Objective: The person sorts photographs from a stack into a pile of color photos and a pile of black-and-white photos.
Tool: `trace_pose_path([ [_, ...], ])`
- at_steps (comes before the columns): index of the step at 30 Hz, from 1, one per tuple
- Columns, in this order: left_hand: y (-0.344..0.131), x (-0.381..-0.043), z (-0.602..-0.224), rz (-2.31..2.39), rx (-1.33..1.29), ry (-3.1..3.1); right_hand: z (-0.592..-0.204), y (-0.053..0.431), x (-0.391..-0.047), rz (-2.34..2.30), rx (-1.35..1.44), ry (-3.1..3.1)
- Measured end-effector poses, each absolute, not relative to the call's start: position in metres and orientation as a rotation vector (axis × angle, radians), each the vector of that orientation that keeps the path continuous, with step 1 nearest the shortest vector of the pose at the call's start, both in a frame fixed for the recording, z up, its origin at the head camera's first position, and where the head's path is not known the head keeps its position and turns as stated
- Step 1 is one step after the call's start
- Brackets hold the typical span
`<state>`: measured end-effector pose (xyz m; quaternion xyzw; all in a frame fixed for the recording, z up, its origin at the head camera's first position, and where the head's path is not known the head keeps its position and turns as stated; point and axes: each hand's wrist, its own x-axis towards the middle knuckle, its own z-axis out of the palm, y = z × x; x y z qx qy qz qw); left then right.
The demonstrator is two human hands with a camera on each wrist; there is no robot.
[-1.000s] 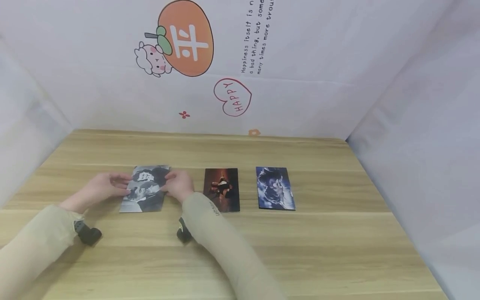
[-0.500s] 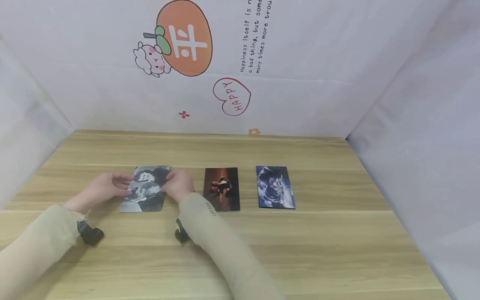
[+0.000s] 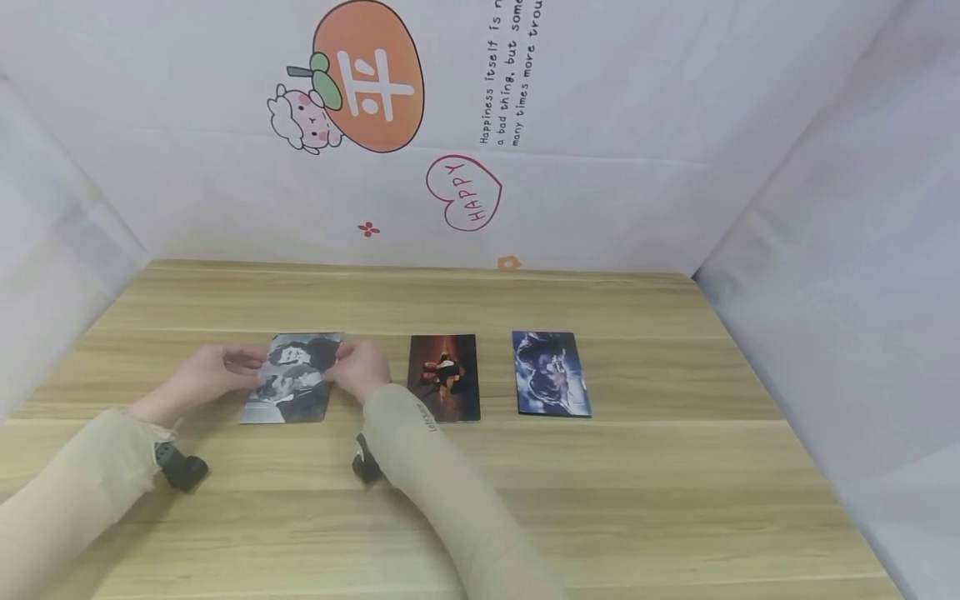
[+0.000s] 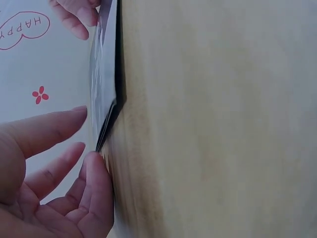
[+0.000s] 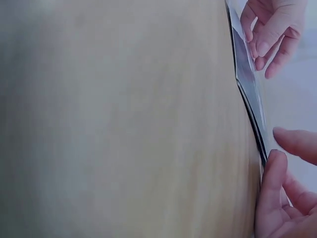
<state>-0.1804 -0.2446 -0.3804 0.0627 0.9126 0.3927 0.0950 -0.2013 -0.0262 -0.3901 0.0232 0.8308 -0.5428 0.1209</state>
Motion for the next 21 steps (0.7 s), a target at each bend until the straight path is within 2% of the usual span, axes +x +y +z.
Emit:
trace_pose_path([
  [8, -0.247, -0.178, -0.370, 1.184, 0.174, 2.726, -0.381, -0.020, -0.199, -1.721, 0.034, 2.279],
  [21, -0.223, -0.172, -0.351, 1.167, 0.175, 2.765, -0.357, -0.002, -0.191, -1.746, -0.062, 2.212],
])
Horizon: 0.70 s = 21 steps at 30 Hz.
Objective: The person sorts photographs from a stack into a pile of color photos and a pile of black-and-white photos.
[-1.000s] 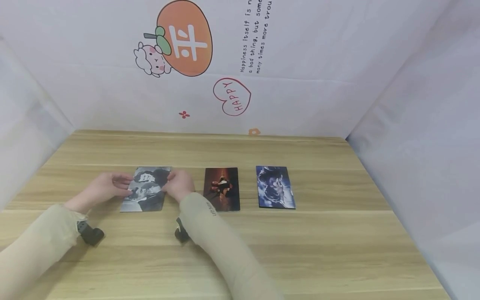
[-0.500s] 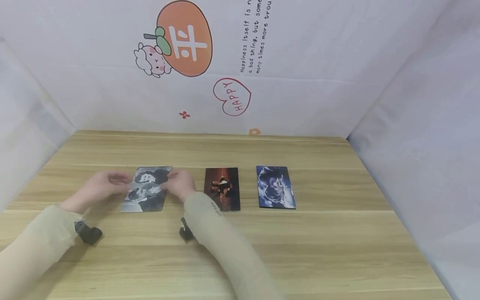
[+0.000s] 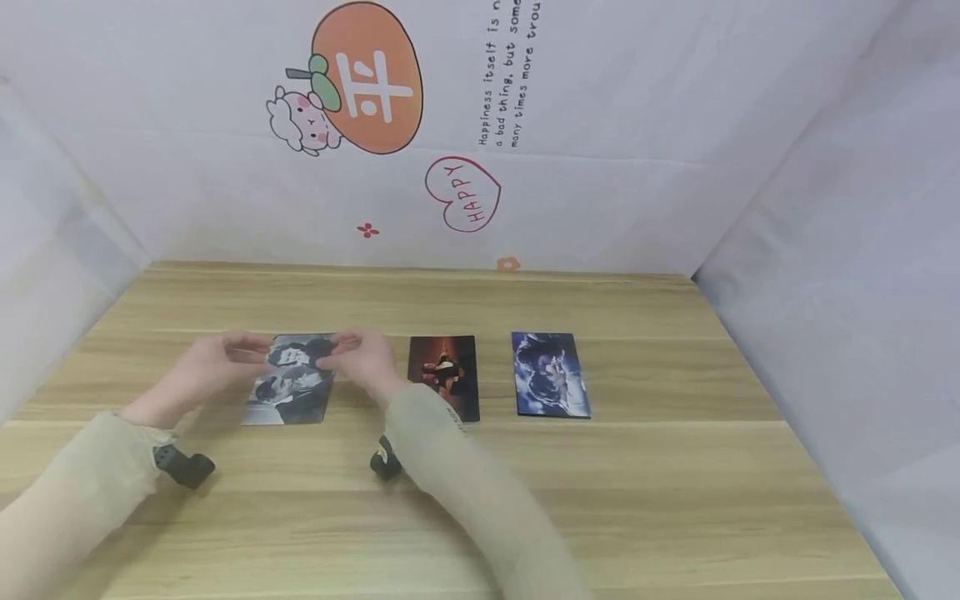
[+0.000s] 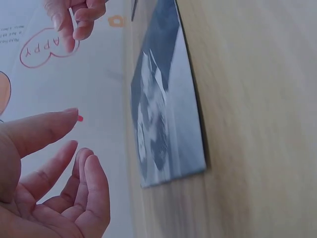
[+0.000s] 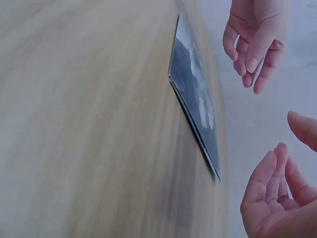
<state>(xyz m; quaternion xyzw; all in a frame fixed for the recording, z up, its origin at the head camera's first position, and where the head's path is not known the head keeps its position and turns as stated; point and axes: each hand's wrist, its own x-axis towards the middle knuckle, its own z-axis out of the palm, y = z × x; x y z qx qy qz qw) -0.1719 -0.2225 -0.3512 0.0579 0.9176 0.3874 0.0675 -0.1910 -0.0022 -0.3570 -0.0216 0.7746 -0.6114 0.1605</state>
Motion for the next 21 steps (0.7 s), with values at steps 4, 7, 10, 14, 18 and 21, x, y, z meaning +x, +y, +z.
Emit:
trace_pose_path([
  [4, -0.216, -0.171, -0.348, 1.215, 0.170, 2.741, -0.354, 0.006, -0.189, -1.743, -0.089, 2.217],
  [7, -0.212, -0.170, -0.347, 1.241, 0.172, 2.732, -0.352, 0.013, -0.188, -1.759, -0.112, 2.222],
  [10, -0.207, -0.170, -0.346, 1.252, 0.179, 2.738, -0.351, 0.020, -0.187, -1.792, -0.134, 2.213],
  [14, -0.199, -0.169, -0.348, 1.258, 0.186, 2.740, -0.352, 0.030, -0.185, -1.809, -0.126, 2.193],
  [18, -0.190, -0.169, -0.352, 1.289, 0.196, 2.727, -0.353, 0.039, -0.183, -1.827, -0.121, 2.178],
  [21, -0.182, -0.171, -0.353, 1.322, 0.195, 2.716, -0.353, 0.046, -0.183, -1.842, -0.133, 2.176],
])
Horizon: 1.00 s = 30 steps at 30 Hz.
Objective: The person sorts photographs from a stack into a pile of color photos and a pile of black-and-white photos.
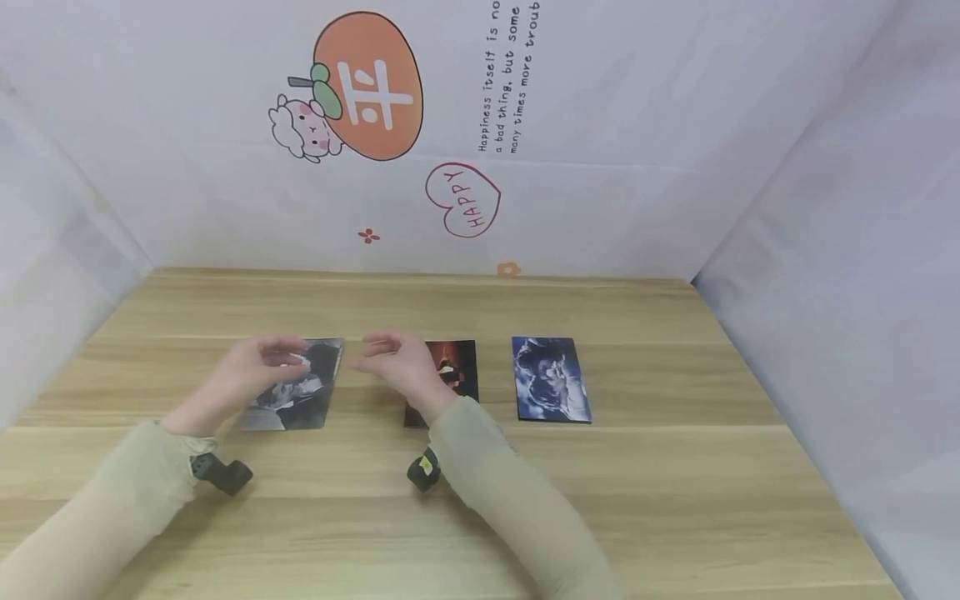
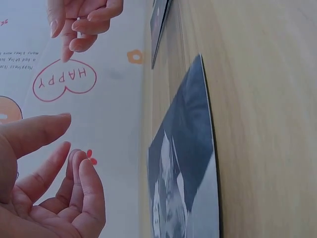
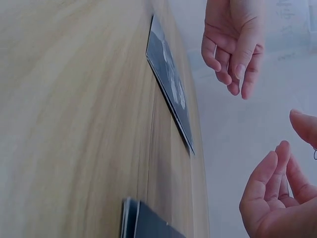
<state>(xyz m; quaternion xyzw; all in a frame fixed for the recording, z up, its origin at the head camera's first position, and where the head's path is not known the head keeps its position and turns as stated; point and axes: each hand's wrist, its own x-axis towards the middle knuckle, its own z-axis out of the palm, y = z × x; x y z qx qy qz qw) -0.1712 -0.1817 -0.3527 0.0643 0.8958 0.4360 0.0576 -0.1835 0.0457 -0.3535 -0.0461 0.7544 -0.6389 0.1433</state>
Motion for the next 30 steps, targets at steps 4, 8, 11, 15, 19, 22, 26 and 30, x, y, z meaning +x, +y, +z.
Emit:
trace_pose_path([
  [4, -0.171, -0.172, -0.355, 1.368, 0.181, 2.684, -0.358, 0.055, -0.183, -1.844, -0.144, 2.183],
  [8, -0.162, -0.171, -0.358, 1.394, 0.196, 2.667, -0.362, 0.067, -0.183, -1.837, -0.137, 2.206],
  [11, -0.156, -0.170, -0.359, 1.423, 0.210, 2.644, -0.365, 0.077, -0.182, -1.829, -0.126, 2.237],
  [15, -0.149, -0.170, -0.361, 1.462, 0.234, 2.619, -0.365, 0.089, -0.182, -1.813, -0.112, 2.281],
  [19, -0.140, -0.171, -0.363, 1.476, 0.254, 2.598, -0.366, 0.101, -0.182, -1.788, -0.102, 2.304],
  [22, -0.132, -0.171, -0.364, 1.503, 0.272, 2.575, -0.367, 0.109, -0.182, -1.784, -0.073, 2.291],
  [26, -0.122, -0.173, -0.366, 1.538, 0.273, 2.553, -0.369, 0.119, -0.184, -1.811, -0.030, 2.256],
  [30, -0.114, -0.173, -0.366, 1.567, 0.259, 2.528, -0.371, 0.131, -0.185, -1.800, -0.041, 2.236],
])
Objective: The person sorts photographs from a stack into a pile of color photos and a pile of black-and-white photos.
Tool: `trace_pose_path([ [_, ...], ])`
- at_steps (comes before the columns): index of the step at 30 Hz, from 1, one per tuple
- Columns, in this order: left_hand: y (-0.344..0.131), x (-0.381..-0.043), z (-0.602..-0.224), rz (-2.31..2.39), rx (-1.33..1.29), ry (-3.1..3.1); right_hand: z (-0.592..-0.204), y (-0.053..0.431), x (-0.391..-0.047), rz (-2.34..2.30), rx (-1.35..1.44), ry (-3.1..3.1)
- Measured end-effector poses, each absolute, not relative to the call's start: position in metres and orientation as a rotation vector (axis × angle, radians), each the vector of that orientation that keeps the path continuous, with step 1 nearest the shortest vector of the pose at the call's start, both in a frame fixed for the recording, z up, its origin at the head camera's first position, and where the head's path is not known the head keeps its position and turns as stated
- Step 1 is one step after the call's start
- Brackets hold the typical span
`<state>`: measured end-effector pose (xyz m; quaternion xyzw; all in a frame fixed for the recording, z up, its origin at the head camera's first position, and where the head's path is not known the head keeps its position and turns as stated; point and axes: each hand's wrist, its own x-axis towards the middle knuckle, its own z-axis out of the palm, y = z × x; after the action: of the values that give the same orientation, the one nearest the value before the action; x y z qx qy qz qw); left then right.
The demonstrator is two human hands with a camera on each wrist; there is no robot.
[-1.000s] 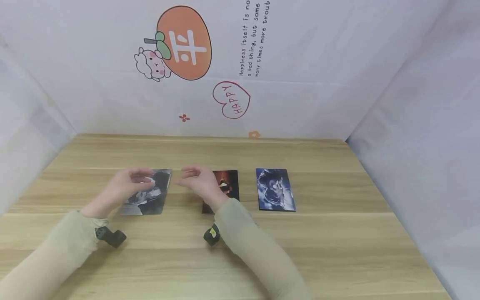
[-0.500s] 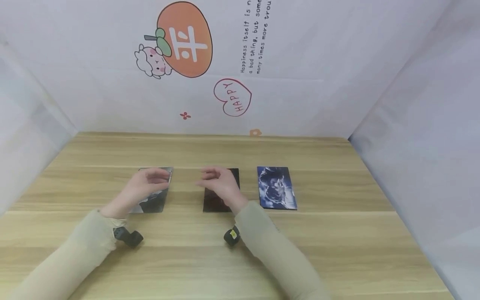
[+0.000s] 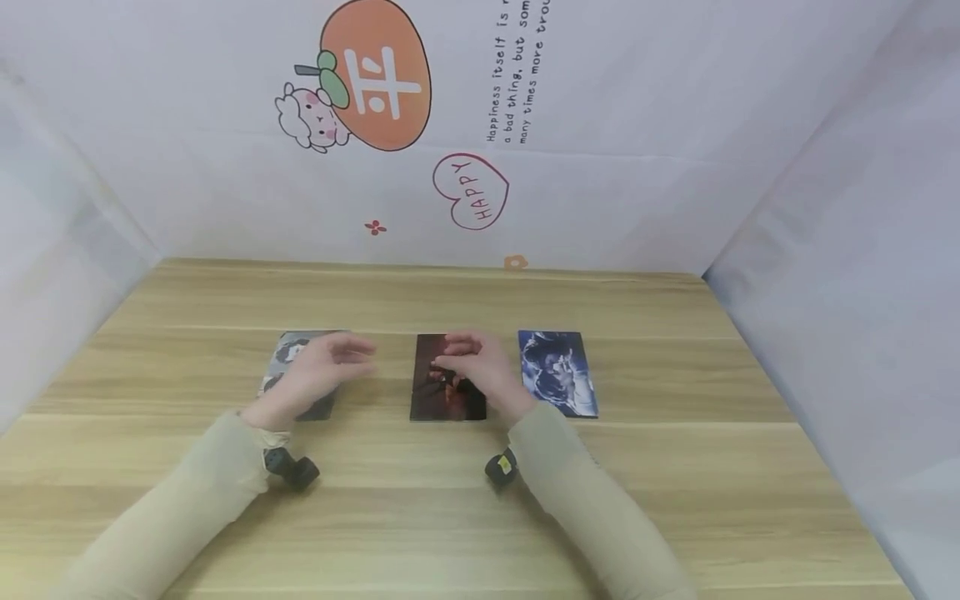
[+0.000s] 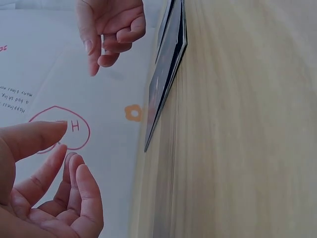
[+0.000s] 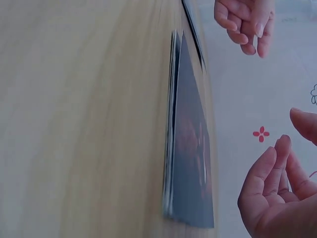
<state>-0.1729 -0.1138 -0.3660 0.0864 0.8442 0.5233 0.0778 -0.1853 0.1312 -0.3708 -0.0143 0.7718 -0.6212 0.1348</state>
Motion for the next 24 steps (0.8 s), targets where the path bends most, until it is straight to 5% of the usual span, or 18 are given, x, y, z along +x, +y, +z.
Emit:
trace_pose_path([
  [24, -0.071, -0.182, -0.382, 1.639, 0.304, 2.437, -0.376, 0.179, -0.188, -1.655, 0.015, 2.383],
])
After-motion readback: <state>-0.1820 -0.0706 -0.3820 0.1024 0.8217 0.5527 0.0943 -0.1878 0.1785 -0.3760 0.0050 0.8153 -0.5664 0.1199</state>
